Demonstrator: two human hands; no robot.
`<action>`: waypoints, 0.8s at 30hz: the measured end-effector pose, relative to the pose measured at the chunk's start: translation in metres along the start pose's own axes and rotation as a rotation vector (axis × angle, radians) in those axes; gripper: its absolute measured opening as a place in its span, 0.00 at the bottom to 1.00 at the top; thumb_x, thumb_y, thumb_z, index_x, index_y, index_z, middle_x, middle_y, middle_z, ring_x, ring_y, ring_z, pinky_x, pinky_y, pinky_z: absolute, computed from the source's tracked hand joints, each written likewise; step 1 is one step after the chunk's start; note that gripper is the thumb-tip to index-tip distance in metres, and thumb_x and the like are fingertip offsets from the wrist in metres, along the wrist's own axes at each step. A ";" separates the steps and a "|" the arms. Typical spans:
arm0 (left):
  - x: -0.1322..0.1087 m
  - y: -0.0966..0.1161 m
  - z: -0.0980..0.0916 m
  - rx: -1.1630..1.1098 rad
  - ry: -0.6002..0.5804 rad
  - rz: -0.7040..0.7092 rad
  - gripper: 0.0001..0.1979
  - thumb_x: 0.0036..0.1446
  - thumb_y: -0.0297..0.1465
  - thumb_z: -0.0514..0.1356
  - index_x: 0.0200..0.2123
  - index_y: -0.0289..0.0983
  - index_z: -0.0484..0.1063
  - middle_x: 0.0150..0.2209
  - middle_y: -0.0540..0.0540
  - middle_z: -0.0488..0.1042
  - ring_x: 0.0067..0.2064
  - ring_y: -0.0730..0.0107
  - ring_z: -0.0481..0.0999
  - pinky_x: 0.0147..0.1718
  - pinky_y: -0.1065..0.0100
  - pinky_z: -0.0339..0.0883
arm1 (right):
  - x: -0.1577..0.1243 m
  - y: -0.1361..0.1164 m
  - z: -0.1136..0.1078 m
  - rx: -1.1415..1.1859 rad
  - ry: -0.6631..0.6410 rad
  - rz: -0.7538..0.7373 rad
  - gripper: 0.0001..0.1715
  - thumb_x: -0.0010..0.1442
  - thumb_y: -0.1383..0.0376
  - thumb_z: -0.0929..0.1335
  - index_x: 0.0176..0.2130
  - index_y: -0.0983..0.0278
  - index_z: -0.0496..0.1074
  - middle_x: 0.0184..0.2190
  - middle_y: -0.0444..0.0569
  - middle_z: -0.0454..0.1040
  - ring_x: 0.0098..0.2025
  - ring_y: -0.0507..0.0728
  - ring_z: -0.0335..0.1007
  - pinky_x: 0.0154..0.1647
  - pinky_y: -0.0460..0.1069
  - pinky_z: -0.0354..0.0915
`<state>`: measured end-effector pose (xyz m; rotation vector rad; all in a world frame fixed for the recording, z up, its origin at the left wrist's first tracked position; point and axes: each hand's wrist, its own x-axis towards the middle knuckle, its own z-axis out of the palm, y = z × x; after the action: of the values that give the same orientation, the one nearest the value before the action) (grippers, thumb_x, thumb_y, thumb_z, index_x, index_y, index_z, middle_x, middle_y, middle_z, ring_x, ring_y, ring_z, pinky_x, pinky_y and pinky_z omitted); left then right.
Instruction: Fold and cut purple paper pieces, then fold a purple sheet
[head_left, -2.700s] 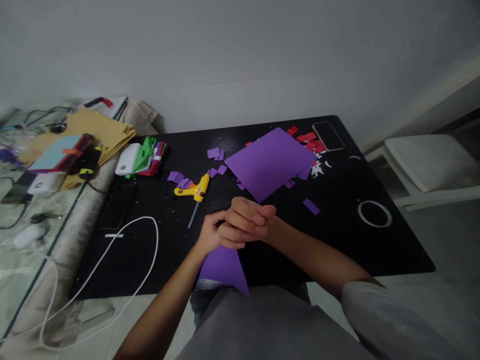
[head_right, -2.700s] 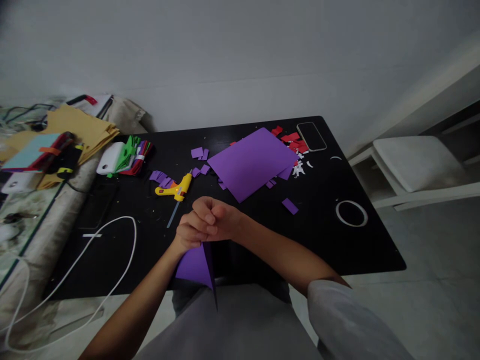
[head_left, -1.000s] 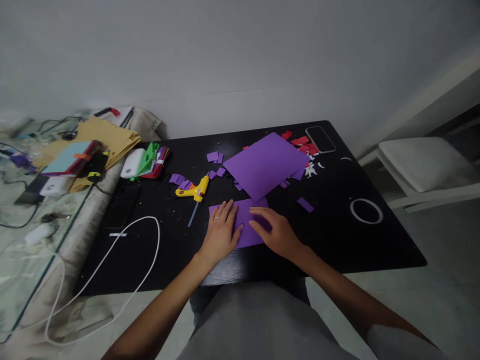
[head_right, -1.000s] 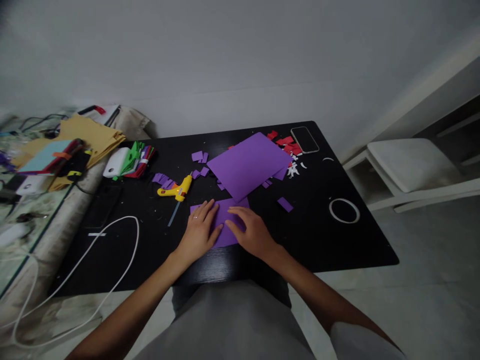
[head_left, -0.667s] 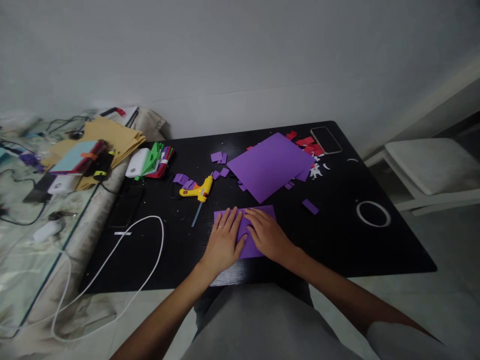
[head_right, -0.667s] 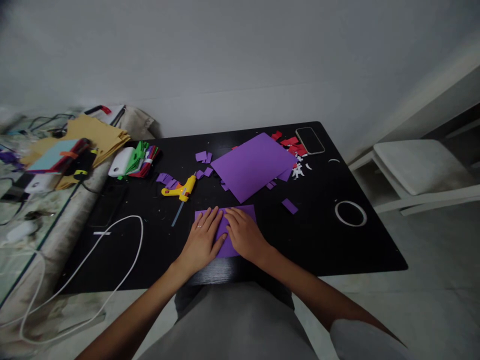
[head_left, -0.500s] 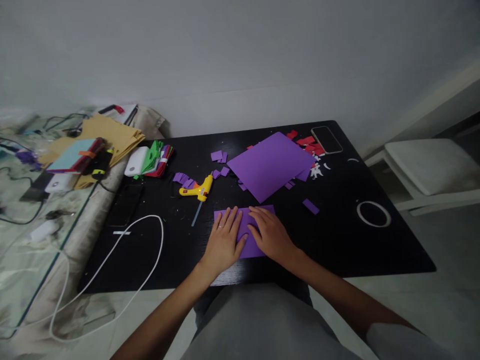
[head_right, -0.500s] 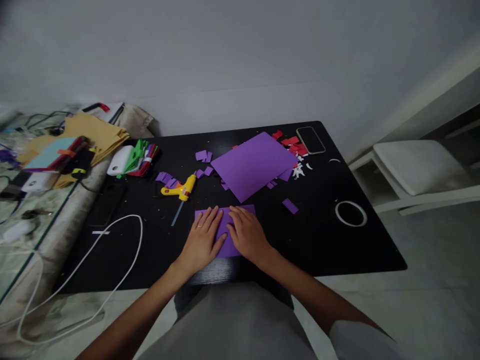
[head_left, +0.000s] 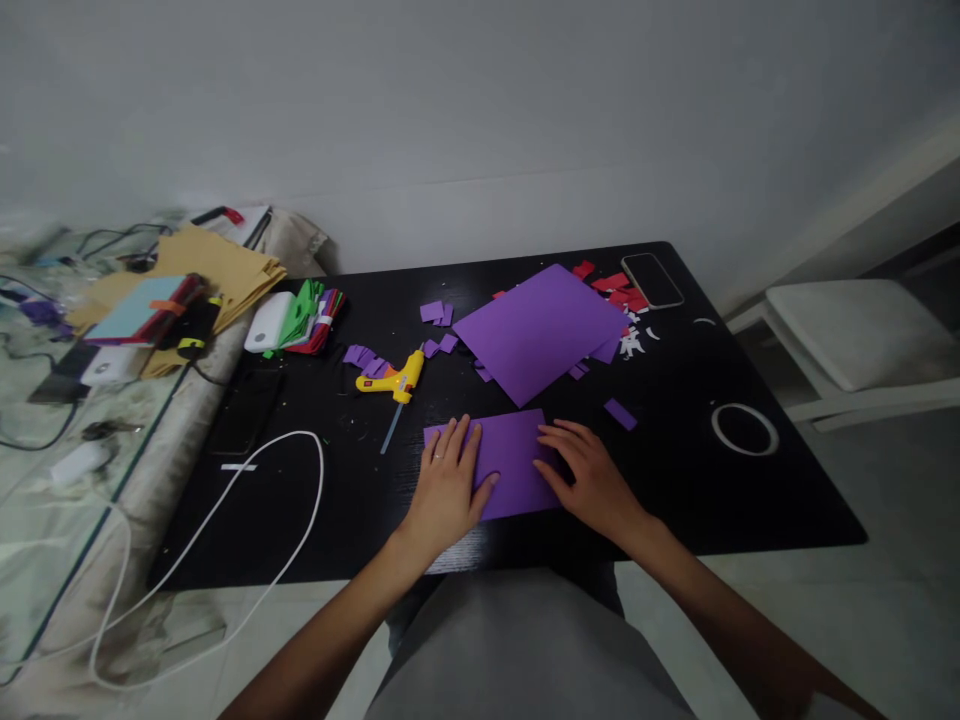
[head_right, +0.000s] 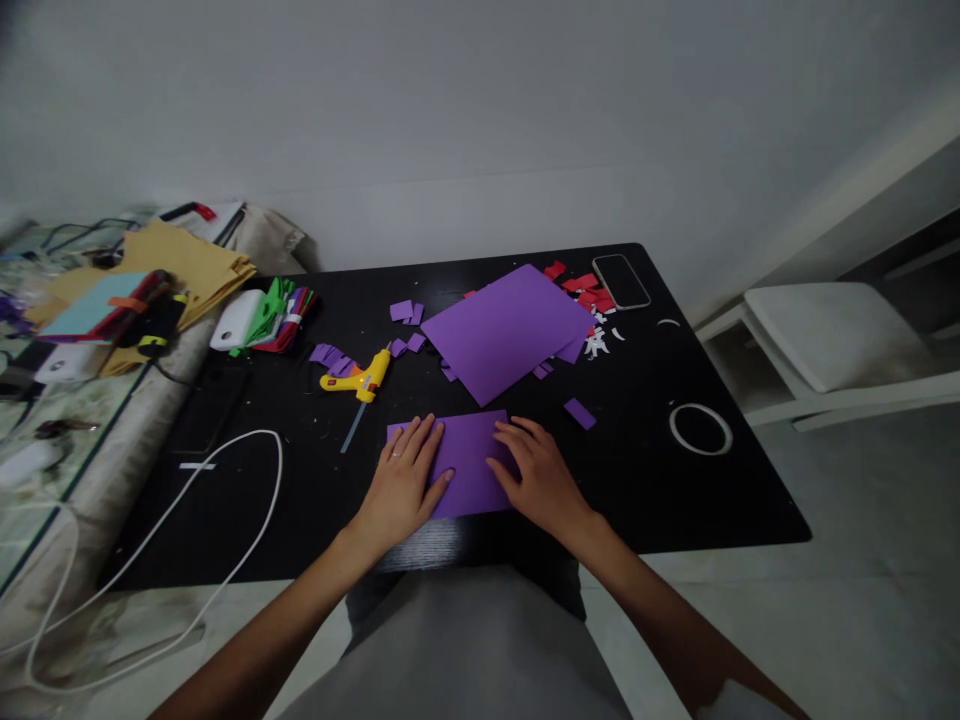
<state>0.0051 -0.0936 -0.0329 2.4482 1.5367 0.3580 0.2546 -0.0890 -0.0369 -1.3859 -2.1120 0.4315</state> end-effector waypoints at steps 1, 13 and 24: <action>0.000 0.003 -0.001 -0.006 0.003 -0.010 0.35 0.70 0.44 0.55 0.72 0.31 0.56 0.73 0.30 0.57 0.75 0.40 0.55 0.70 0.39 0.54 | -0.004 0.002 -0.002 0.016 0.011 0.001 0.15 0.69 0.62 0.69 0.54 0.63 0.75 0.56 0.56 0.79 0.62 0.69 0.70 0.62 0.70 0.69; -0.006 0.038 -0.010 -0.095 -0.123 0.175 0.34 0.61 0.41 0.68 0.66 0.35 0.66 0.69 0.32 0.66 0.69 0.40 0.66 0.66 0.40 0.62 | -0.005 0.008 -0.016 0.288 0.141 0.240 0.10 0.69 0.61 0.68 0.47 0.58 0.78 0.49 0.52 0.82 0.52 0.63 0.80 0.57 0.61 0.74; 0.002 0.027 -0.034 -0.435 -0.096 0.019 0.12 0.72 0.32 0.54 0.38 0.37 0.75 0.33 0.46 0.78 0.35 0.66 0.76 0.37 0.64 0.67 | 0.006 0.012 -0.021 0.597 0.128 0.480 0.15 0.65 0.56 0.71 0.48 0.59 0.79 0.48 0.54 0.82 0.51 0.63 0.80 0.57 0.62 0.74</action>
<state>0.0180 -0.1007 0.0076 2.1083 1.2420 0.5100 0.2745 -0.0796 -0.0248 -1.4783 -1.3622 1.0331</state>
